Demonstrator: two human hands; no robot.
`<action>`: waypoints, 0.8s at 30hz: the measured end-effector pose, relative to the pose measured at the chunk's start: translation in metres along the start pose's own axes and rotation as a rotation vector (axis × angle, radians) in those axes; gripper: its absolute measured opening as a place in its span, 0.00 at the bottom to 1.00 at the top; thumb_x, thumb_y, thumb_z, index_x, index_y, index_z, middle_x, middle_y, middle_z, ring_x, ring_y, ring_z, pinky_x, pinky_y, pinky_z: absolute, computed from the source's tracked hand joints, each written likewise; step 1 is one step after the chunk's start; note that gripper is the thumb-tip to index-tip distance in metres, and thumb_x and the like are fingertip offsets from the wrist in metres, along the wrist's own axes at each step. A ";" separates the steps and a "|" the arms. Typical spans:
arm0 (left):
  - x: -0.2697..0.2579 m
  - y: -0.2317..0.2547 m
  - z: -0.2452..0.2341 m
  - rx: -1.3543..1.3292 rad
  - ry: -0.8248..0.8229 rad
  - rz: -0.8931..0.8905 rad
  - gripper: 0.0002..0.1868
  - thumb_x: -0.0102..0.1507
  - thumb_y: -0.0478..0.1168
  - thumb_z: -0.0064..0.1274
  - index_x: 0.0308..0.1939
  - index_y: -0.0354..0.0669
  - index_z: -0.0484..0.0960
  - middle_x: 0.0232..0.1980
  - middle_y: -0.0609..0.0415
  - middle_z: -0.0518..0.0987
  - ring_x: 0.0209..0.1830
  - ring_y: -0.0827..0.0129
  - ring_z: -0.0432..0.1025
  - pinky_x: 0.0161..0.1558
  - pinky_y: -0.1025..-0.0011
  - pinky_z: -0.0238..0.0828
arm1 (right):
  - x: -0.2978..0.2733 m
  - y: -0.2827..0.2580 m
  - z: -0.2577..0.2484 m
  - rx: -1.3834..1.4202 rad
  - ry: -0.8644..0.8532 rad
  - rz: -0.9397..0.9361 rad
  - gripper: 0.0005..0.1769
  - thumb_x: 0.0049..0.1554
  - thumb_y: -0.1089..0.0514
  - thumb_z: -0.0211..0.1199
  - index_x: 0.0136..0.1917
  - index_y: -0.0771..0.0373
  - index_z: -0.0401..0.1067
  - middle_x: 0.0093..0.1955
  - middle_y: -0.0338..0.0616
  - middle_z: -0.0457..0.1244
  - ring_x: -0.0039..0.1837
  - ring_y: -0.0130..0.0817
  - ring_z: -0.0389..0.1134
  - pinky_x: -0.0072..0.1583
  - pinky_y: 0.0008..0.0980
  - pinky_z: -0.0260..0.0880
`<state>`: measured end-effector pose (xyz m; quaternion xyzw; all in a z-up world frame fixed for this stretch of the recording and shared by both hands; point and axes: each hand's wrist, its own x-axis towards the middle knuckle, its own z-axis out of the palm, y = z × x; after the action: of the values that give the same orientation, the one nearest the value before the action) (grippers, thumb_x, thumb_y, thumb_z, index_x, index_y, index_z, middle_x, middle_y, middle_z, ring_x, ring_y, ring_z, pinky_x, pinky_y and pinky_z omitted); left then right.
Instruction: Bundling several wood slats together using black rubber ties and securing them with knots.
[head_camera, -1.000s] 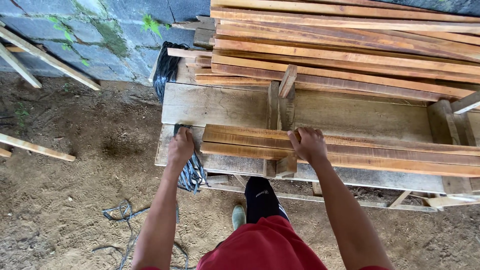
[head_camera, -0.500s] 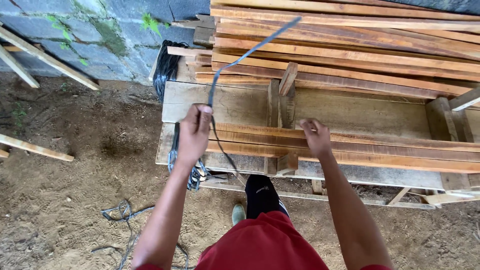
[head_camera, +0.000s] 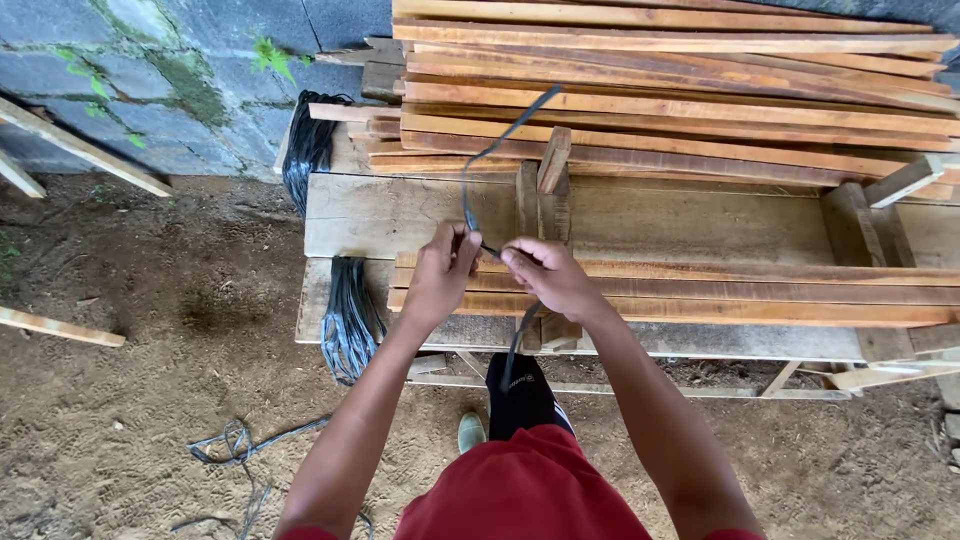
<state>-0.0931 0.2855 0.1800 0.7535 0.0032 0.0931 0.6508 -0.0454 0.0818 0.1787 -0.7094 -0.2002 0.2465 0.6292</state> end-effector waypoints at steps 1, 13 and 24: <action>-0.003 -0.004 -0.004 0.034 -0.069 -0.063 0.10 0.74 0.39 0.44 0.52 0.34 0.74 0.34 0.48 0.80 0.28 0.71 0.75 0.31 0.71 0.77 | 0.003 0.001 -0.007 -0.126 0.047 0.020 0.10 0.69 0.57 0.54 0.53 0.64 0.73 0.33 0.41 0.62 0.34 0.28 0.59 0.36 0.25 0.62; -0.096 -0.110 -0.009 0.405 -0.785 -0.422 0.15 0.73 0.44 0.40 0.53 0.38 0.76 0.53 0.35 0.78 0.56 0.42 0.75 0.53 0.49 0.72 | 0.064 0.094 -0.058 -0.719 0.026 0.113 0.12 0.62 0.56 0.62 0.55 0.62 0.79 0.43 0.53 0.72 0.44 0.48 0.72 0.49 0.44 0.70; -0.084 -0.238 0.051 0.873 -0.332 0.251 0.12 0.69 0.50 0.48 0.49 0.52 0.82 0.48 0.51 0.73 0.54 0.50 0.73 0.52 0.53 0.75 | 0.075 0.110 -0.051 -1.005 0.070 0.330 0.16 0.59 0.48 0.58 0.56 0.44 0.82 0.50 0.42 0.74 0.51 0.52 0.75 0.57 0.51 0.76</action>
<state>-0.1403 0.2616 -0.0715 0.9555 -0.1530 0.0394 0.2492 0.0418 0.0719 0.0663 -0.9534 -0.1581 0.1920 0.1708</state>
